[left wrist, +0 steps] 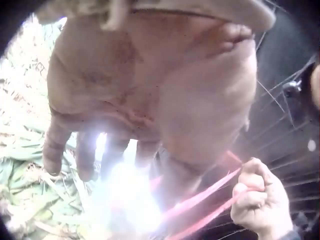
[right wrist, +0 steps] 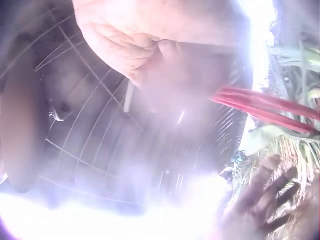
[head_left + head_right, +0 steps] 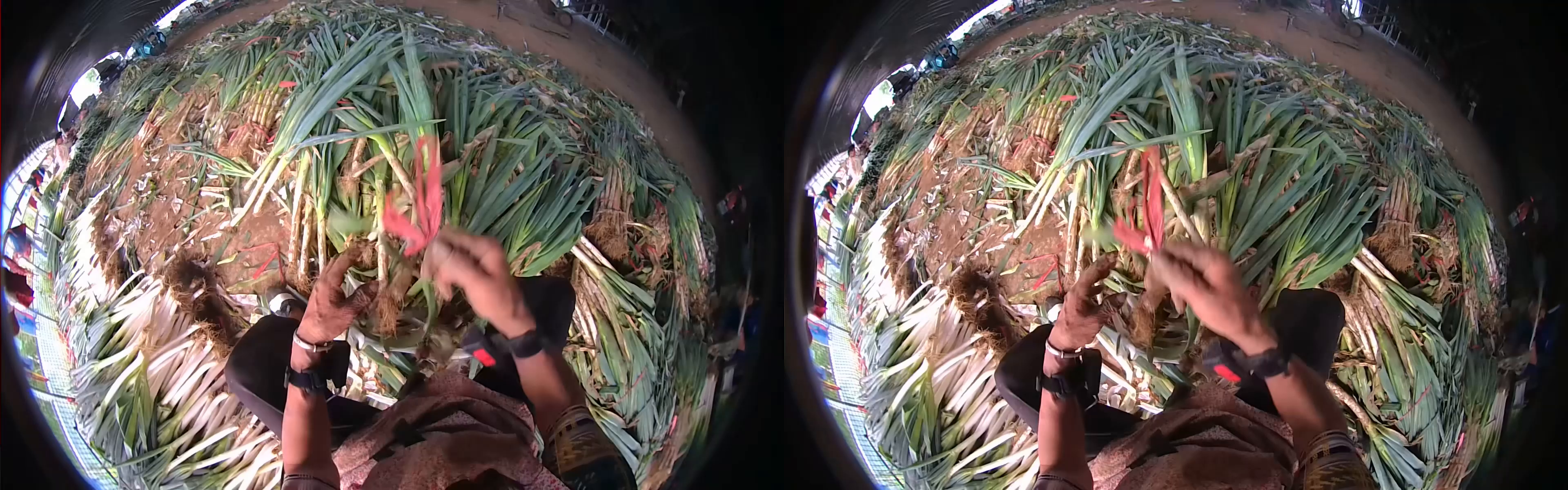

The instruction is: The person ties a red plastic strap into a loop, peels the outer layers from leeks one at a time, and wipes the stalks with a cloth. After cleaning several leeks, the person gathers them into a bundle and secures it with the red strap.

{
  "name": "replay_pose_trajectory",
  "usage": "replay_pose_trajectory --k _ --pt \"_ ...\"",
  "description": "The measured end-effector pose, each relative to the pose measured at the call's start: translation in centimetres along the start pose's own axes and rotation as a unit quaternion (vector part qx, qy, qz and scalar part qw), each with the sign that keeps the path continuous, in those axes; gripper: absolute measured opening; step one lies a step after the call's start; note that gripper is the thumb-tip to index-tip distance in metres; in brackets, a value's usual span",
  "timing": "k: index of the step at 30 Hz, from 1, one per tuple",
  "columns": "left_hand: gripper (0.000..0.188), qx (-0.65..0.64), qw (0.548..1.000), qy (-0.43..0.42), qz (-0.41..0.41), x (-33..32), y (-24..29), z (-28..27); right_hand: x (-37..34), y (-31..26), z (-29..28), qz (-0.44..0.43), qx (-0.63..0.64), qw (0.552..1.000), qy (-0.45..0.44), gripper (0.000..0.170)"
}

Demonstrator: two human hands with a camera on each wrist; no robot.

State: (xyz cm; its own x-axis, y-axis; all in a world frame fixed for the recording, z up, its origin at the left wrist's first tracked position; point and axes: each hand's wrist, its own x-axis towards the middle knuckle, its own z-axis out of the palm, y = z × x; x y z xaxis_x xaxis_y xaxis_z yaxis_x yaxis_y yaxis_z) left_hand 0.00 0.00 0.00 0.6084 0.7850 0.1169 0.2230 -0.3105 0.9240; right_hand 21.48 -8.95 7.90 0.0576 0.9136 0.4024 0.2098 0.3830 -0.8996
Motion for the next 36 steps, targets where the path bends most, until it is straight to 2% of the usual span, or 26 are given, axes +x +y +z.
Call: replay_pose_trajectory --k 1,2,3,5,7,8,9,11,13,15,17,19,20,22,23,25,26,27,28,29,30,34,35,36 --pt "0.074 -0.076 0.996 -0.049 -0.027 0.8 1.2 0.1 2.0 -2.1 -1.2 0.096 0.112 0.989 -0.032 0.022" --pt "0.079 -0.234 0.970 -0.033 -0.049 1.0 0.9 0.6 3.8 -2.8 -2.0 0.074 0.085 0.993 -0.029 0.024" --pt "0.085 -0.297 0.953 -0.032 -0.055 -2.8 2.9 1.9 2.5 -7.4 -1.1 0.058 0.029 0.997 -0.034 0.026" --pt "0.093 -0.333 0.942 -0.039 0.017 -4.5 1.7 4.0 3.6 -8.7 -0.4 0.024 0.015 0.999 -0.031 0.028" --pt "0.092 -0.425 0.904 0.034 -0.021 -6.5 4.4 8.0 3.9 -7.7 0.4 0.011 -0.009 0.999 -0.049 0.029" --pt "0.089 -0.431 0.897 0.095 -0.040 -6.2 5.5 9.8 3.8 -7.5 1.0 0.001 -0.025 0.996 -0.083 0.019" --pt "0.081 -0.485 0.861 0.149 -0.040 -5.8 5.9 11.2 3.1 -7.8 1.9 0.002 -0.085 0.992 -0.091 0.017" --pt "0.068 -0.432 0.872 0.229 0.010 -4.8 1.9 13.0 0.9 -7.6 4.3 -0.105 -0.154 0.977 -0.102 0.021" --pt "0.044 -0.216 0.955 0.190 0.072 -4.3 -2.4 12.5 -2.6 -8.0 7.0 -0.136 -0.144 0.968 -0.151 0.018" --pt "0.030 -0.200 0.952 0.220 0.068 -2.6 -3.3 11.3 -6.7 -8.5 9.7 -0.070 -0.143 0.962 -0.223 0.015" --pt "0.028 -0.255 0.947 0.193 0.030 -2.6 -2.9 9.8 -8.0 -8.3 11.0 -0.035 -0.113 0.967 -0.224 0.015" --pt "0.045 -0.329 0.935 0.136 -0.008 -3.1 1.4 6.7 -7.7 -8.9 11.0 -0.021 -0.059 0.967 -0.246 0.015" --pt "0.047 -0.491 0.857 0.152 -0.034 -3.3 1.7 7.0 -7.8 -8.7 11.1 -0.015 -0.026 0.962 -0.270 0.015" --pt "0.049 -0.527 0.838 0.140 -0.011 -3.7 0.9 6.2 -7.1 -8.1 10.4 0.002 0.072 0.943 -0.325 0.018" --pt "0.051 -0.547 0.826 0.136 0.000 -4.1 0.5 5.7 -6.9 -7.4 9.9 -0.001 0.115 0.944 -0.308 0.022" --pt "0.048 -0.438 0.885 0.123 -0.093 -5.1 -0.3 4.6 -6.4 -7.4 8.1 0.048 0.070 0.963 -0.256 0.026" --pt "0.045 -0.586 0.801 0.108 -0.063 -6.0 1.6 4.8 -6.3 -7.3 7.5 0.089 0.142 0.959 -0.229 0.028" --pt "0.042 -0.714 0.694 0.090 -0.028 -6.8 3.5 4.9 -6.1 -7.1 7.0 0.129 0.213 0.948 -0.200 0.030" --pt "0.043 -0.578 0.812 0.083 0.023 -7.1 2.6 4.6 -5.9 -6.5 6.7 0.180 0.319 0.909 -0.199 0.032" --pt "0.044 -0.424 0.898 0.095 0.074 -7.3 1.7 4.3 -5.8 -6.6 6.7 0.211 0.362 0.894 -0.158 0.029" --pt "0.047 -0.322 0.938 0.111 0.068 -7.8 1.4 4.1 -5.7 -6.5 6.6 0.238 0.411 0.869 -0.136 0.028" --pt "0.056 -0.383 0.918 0.104 0.011 -7.7 1.0 4.6 -5.8 -5.4 6.3 0.277 0.564 0.774 -0.077 0.025" --pt "0.057 -0.382 0.920 0.088 -0.019 -7.7 0.6 4.4 -5.7 -5.6 6.2 0.271 0.502 0.818 -0.077 0.024" --pt "0.055 -0.511 0.847 0.139 -0.042 -8.3 2.0 4.4 -5.5 -6.0 6.0 0.264 0.439 0.856 -0.077 0.023"
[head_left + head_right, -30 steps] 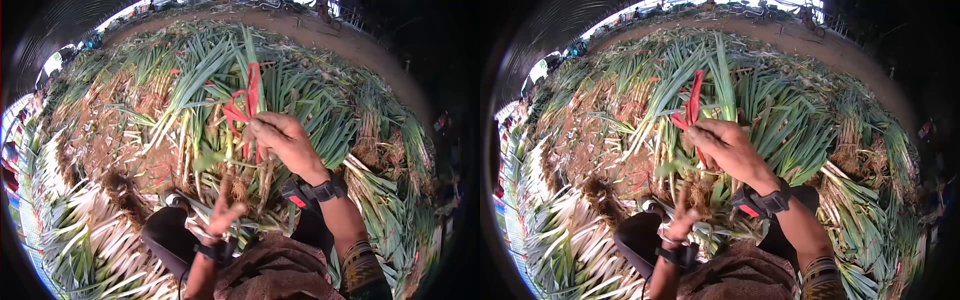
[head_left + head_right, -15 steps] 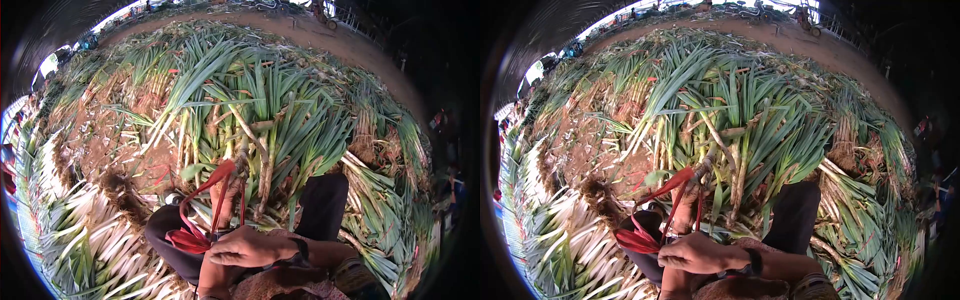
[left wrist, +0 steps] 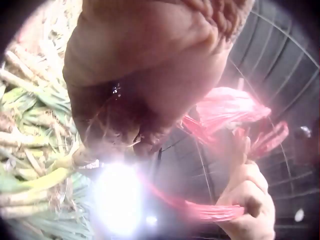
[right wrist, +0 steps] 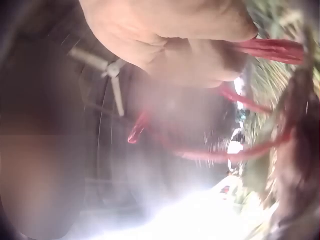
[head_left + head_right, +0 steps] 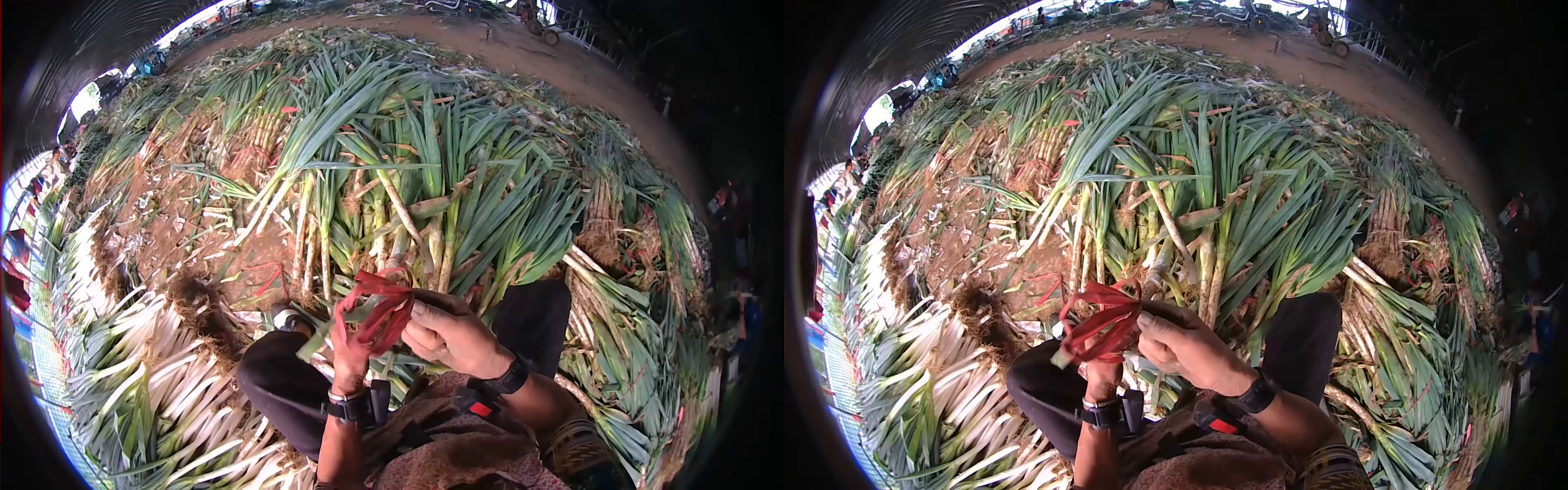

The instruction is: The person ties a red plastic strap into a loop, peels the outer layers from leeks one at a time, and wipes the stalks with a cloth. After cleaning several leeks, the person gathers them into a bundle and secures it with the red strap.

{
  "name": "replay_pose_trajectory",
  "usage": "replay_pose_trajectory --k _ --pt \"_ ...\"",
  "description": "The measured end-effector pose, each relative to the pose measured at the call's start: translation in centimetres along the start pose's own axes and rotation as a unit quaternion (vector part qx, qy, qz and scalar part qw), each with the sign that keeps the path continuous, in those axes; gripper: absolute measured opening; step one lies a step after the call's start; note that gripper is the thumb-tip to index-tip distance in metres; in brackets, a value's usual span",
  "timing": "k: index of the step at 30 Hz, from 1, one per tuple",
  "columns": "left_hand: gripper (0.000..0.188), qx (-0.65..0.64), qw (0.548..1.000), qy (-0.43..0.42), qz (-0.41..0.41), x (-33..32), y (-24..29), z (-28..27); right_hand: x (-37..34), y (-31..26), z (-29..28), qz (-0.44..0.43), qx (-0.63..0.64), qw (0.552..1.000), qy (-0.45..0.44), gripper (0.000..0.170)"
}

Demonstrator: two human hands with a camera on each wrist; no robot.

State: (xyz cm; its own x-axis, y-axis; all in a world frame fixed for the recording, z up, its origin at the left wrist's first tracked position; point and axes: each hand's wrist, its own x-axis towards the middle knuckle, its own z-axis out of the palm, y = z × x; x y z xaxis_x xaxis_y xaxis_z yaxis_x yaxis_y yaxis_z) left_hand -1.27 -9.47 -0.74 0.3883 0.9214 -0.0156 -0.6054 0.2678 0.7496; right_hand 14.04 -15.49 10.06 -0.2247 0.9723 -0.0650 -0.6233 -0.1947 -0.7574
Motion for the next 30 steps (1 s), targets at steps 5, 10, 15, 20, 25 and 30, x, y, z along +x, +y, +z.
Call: replay_pose_trajectory --k 5,10,15,20,25,30 --pt "0.018 0.209 0.976 0.031 0.061 -2.8 3.2 0.6 0.0 0.3 0.0 -0.242 -0.509 0.822 0.083 0.026" --pt "0.027 0.320 0.924 0.156 0.140 -7.0 10.1 0.3 0.3 0.8 0.0 -0.267 -0.579 0.770 0.011 0.029" --pt "0.047 0.326 0.862 0.138 0.364 -7.7 14.2 2.5 0.8 1.8 0.7 -0.312 -0.600 0.737 0.015 0.029" --pt "0.044 0.427 0.846 0.120 0.295 -8.2 13.4 3.3 0.2 0.1 1.3 -0.347 -0.567 0.747 -0.007 0.033" --pt "0.039 0.475 0.860 -0.052 0.179 -6.7 11.5 5.8 0.1 0.5 1.3 -0.339 -0.563 0.754 -0.006 0.032" --pt "0.023 0.382 0.918 -0.066 0.086 -6.0 9.6 5.9 -1.0 -0.2 0.4 -0.276 -0.621 0.733 -0.035 0.015"
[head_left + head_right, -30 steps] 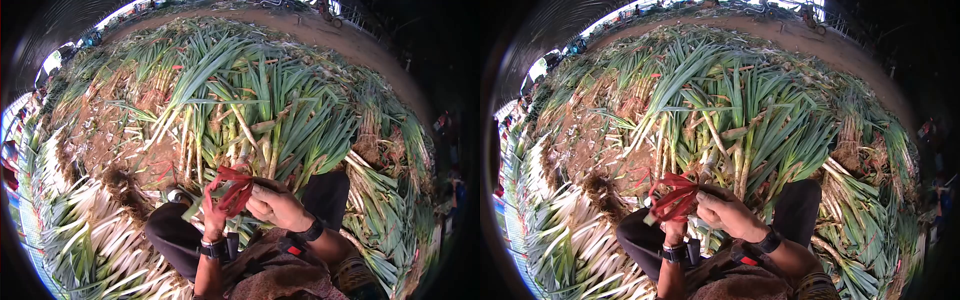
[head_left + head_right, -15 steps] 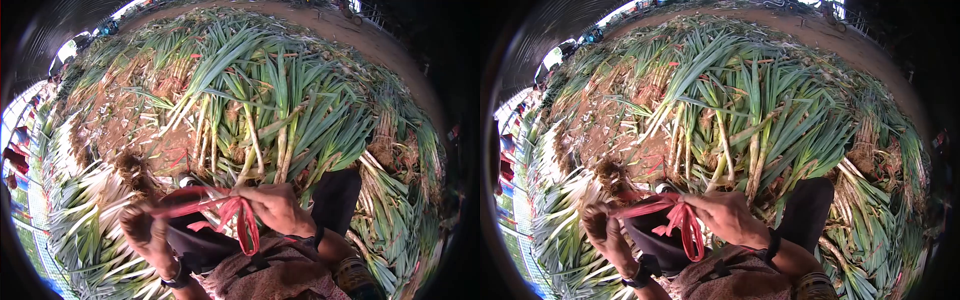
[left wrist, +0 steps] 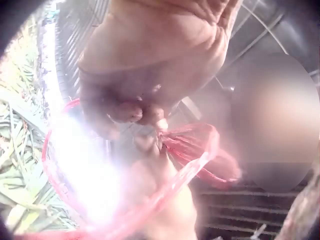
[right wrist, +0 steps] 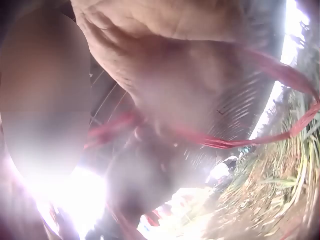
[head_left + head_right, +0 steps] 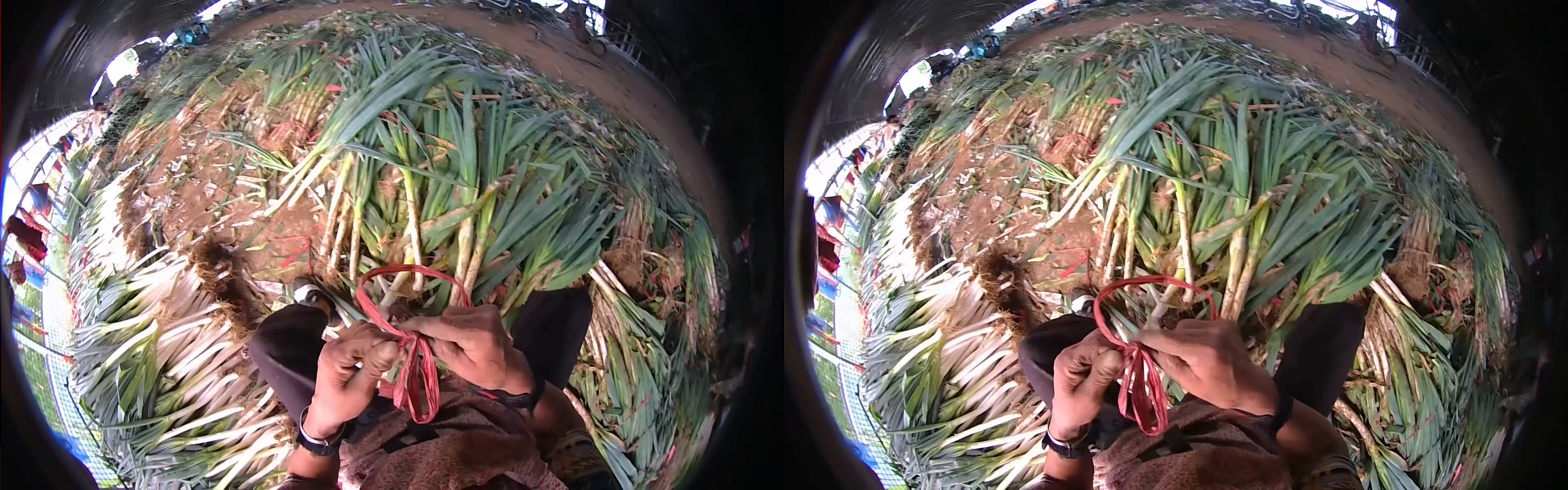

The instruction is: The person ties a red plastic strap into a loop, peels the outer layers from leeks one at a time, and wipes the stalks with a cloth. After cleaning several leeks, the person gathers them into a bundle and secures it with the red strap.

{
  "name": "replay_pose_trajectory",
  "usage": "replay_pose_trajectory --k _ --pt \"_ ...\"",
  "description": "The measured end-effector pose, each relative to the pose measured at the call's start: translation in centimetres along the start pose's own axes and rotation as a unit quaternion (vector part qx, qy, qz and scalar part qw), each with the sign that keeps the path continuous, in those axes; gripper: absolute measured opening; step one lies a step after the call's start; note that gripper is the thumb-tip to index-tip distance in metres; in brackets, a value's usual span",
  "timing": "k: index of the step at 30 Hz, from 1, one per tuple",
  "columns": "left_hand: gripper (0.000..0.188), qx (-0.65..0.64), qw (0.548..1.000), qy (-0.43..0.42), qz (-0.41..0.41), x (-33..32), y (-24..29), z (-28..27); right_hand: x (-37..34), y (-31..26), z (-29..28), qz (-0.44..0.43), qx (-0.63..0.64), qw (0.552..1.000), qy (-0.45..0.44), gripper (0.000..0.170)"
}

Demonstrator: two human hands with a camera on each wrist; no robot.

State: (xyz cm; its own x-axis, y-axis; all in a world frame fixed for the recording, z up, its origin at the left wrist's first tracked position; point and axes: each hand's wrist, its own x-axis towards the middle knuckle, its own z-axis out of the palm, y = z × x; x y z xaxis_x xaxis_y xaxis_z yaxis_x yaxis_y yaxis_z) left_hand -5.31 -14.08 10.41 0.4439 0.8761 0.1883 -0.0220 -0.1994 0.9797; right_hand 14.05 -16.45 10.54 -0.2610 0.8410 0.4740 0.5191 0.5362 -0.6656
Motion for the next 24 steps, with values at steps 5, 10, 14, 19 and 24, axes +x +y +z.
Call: replay_pose_trajectory --k 5,10,14,19,24 --pt "0.024 -0.272 0.959 0.066 -0.041 -0.6 -0.8 -0.4 -2.5 1.5 0.6 0.323 0.523 0.789 0.003 0.020" --pt "0.036 -0.638 0.764 0.001 -0.095 -0.1 -4.1 2.1 -2.2 1.3 3.1 0.424 0.667 0.582 0.191 0.037" --pt "0.040 -0.720 0.672 -0.007 -0.172 0.4 -4.0 3.3 -1.3 0.1 1.1 0.261 0.799 0.460 0.286 0.048" --pt "0.037 -0.699 0.665 -0.037 -0.259 -0.8 -3.4 3.3 -1.7 -0.6 -0.4 0.243 0.814 0.509 0.138 0.044" --pt "0.025 -0.621 0.735 -0.106 -0.253 -2.6 -1.9 2.7 -1.3 -2.3 -3.7 0.281 0.648 0.703 0.088 0.044"
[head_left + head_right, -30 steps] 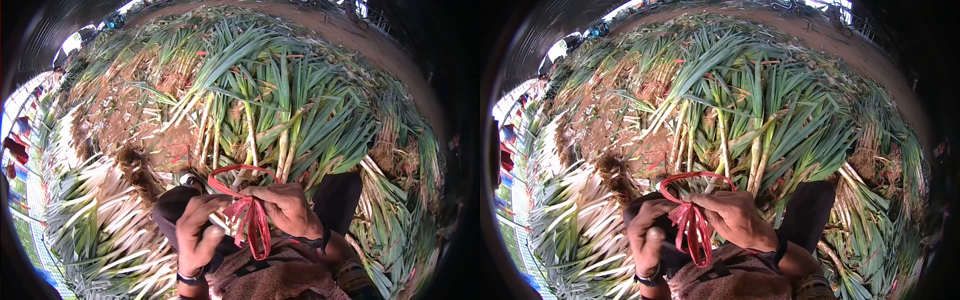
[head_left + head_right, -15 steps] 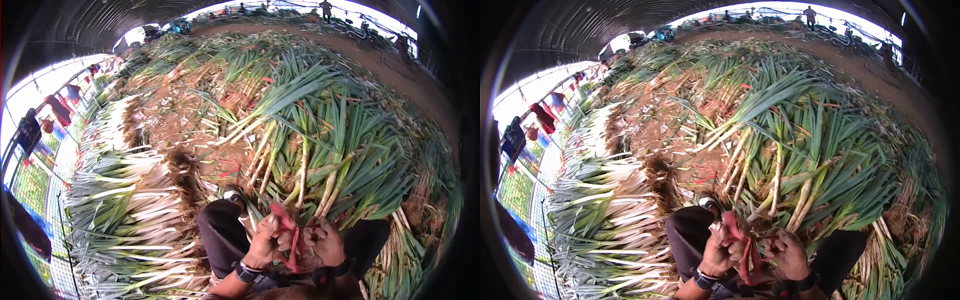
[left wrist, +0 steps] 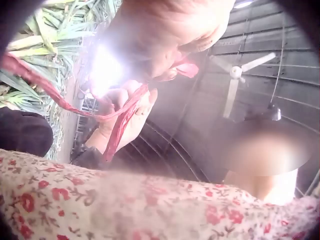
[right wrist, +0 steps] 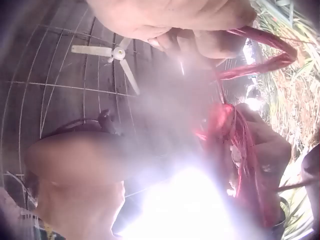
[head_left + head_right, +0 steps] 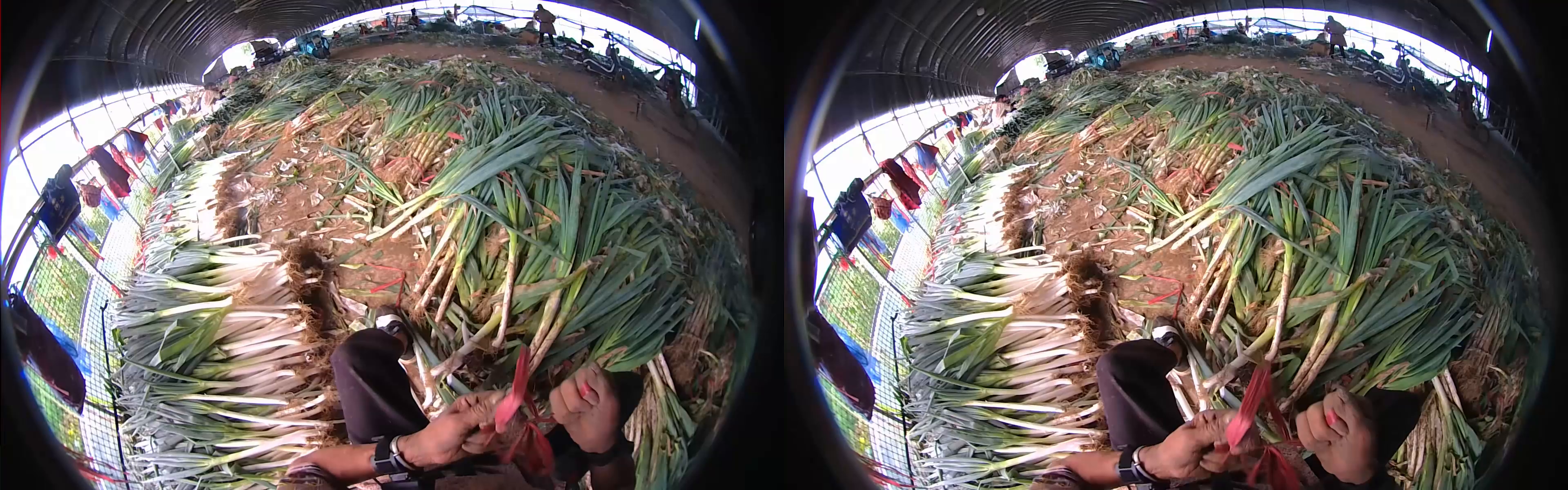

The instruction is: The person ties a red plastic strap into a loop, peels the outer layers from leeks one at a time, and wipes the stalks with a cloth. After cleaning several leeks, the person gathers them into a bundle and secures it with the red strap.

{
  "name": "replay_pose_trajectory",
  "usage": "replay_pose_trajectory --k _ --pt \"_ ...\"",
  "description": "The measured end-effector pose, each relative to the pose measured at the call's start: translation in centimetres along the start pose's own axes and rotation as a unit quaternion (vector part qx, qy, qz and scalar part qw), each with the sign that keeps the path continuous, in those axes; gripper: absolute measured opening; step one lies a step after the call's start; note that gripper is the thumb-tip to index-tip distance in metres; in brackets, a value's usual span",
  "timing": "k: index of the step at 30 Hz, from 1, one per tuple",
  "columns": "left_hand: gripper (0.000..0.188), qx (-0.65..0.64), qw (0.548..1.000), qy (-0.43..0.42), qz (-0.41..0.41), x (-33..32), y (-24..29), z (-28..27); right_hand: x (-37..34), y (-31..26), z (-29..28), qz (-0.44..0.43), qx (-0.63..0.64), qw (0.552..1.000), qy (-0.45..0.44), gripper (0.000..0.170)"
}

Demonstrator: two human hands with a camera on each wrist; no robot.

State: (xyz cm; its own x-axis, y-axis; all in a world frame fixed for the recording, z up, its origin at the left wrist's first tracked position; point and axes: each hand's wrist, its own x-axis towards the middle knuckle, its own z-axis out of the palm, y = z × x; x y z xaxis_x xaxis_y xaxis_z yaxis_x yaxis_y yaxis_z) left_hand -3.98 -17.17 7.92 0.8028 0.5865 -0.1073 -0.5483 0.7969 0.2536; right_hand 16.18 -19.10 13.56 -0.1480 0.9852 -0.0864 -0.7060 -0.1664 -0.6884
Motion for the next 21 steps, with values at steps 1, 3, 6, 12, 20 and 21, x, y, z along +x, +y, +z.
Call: replay_pose_trajectory --k 1,3,6,12,20,21 --pt "0.024 0.003 1.000 -0.025 -0.011 -0.3 -0.1 0.3 -0.4 -0.2 0.0 -0.002 -0.037 0.999 -0.011 0.045" --pt "0.022 0.123 0.992 0.040 -0.001 -1.1 0.4 1.5 -0.6 0.2 -0.9 -0.021 -0.020 1.000 0.000 0.041" --pt "0.020 0.100 0.992 0.007 0.081 -0.4 0.6 1.1 0.2 -0.1 -0.1 0.023 0.047 0.998 0.018 0.033" --pt "0.026 -0.030 0.976 0.159 0.147 4.7 0.8 0.7 2.6 2.5 -1.9 0.073 0.366 0.925 -0.079 0.042" --pt "0.035 -0.275 0.952 -0.031 0.132 6.1 -1.5 0.0 3.3 4.5 -2.4 0.010 0.514 0.841 -0.166 0.040" --pt "0.035 -0.240 0.963 -0.023 0.120 5.9 -1.6 -0.5 3.3 4.2 -2.7 0.008 0.507 0.845 -0.171 0.040"
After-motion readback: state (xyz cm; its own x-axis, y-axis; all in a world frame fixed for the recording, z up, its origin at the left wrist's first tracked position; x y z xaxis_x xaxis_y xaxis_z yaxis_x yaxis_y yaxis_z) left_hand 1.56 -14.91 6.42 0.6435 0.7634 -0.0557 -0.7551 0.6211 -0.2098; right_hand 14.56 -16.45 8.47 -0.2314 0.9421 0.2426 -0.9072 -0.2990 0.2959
